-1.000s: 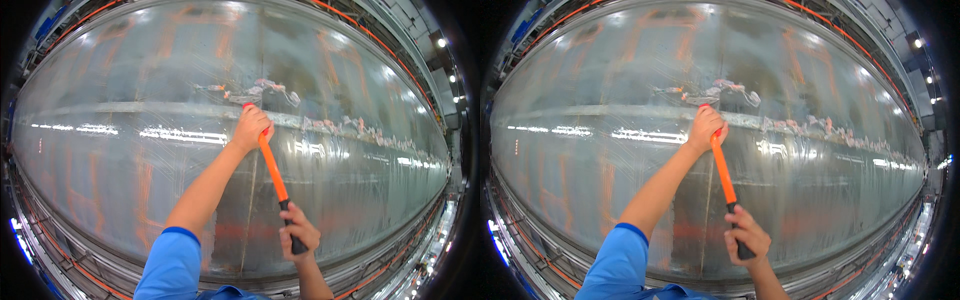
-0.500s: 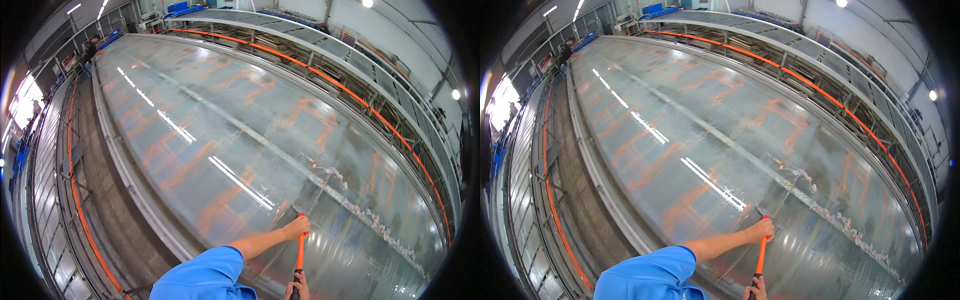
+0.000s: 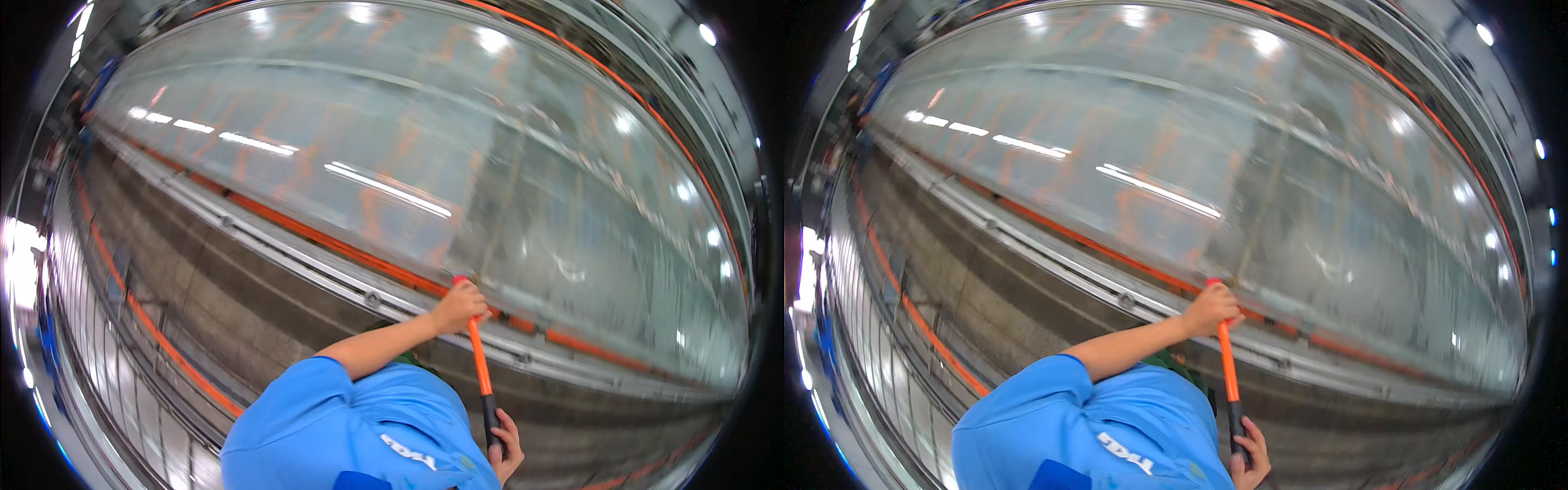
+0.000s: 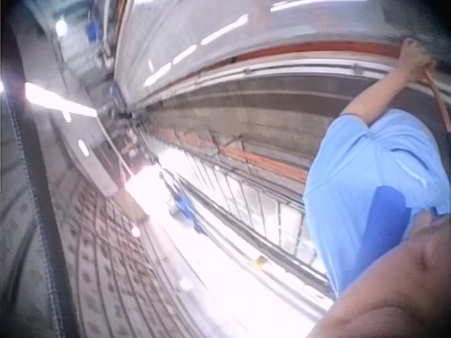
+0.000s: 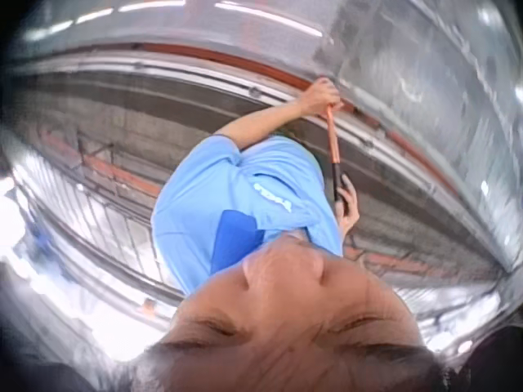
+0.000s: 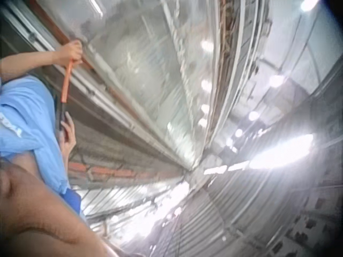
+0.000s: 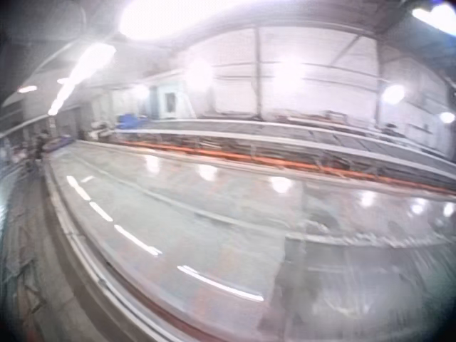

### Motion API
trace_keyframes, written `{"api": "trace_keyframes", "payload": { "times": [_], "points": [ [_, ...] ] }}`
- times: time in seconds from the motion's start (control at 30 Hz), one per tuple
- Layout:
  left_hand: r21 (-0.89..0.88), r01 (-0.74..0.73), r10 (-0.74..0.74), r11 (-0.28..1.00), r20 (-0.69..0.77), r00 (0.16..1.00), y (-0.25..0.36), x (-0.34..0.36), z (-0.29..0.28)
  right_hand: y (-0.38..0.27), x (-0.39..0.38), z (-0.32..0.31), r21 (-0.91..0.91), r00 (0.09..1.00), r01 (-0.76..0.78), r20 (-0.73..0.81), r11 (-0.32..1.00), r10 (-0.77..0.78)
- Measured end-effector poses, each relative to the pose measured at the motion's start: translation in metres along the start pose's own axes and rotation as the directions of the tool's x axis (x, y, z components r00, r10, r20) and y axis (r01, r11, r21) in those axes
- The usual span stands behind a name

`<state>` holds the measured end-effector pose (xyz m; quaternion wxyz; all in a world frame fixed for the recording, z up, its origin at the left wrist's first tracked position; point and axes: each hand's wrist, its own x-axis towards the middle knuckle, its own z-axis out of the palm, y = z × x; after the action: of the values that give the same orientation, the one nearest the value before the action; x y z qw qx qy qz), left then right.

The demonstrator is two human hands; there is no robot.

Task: The person walks along a long industrial production line and uses a long-handled scraper to remove dried residue from a large transparent plastic sheet. The person repeatedly scrapes the surface, lifting off flakes of material.

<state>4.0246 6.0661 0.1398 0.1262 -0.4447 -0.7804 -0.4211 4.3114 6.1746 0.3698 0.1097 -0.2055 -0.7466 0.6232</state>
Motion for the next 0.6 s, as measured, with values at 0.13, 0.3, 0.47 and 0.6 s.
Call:
{"api": "trace_keyframes", "payload": {
  "times": [0.13, 0.3, 0.47, 0.6],
  "points": [
    [-0.031, 0.011, -0.011, 0.999, -0.011, 1.000, 0.028, -0.033, -0.007, 0.014, -0.043, 0.006, 0.345, 0.899, -0.403, -0.024, 0.847, 0.438],
    [-0.065, 0.051, -0.051, 0.997, 0.005, 0.999, 0.028, -0.040, -0.005, 0.025, -0.036, 0.026, 0.128, 0.999, 0.027, -0.047, 0.991, -0.021],
    [-0.115, 0.007, -0.021, 0.993, -0.118, 0.993, 0.000, -0.029, 0.002, 0.020, 0.006, 0.055, 0.099, 0.851, 0.479, 0.194, 0.872, -0.489],
    [-0.182, -0.009, -0.021, 0.983, -0.159, 0.987, -0.027, -0.011, -0.002, 0.001, 0.042, 0.083, 0.208, 0.835, 0.477, 0.194, 0.854, -0.514]
  ]
}}
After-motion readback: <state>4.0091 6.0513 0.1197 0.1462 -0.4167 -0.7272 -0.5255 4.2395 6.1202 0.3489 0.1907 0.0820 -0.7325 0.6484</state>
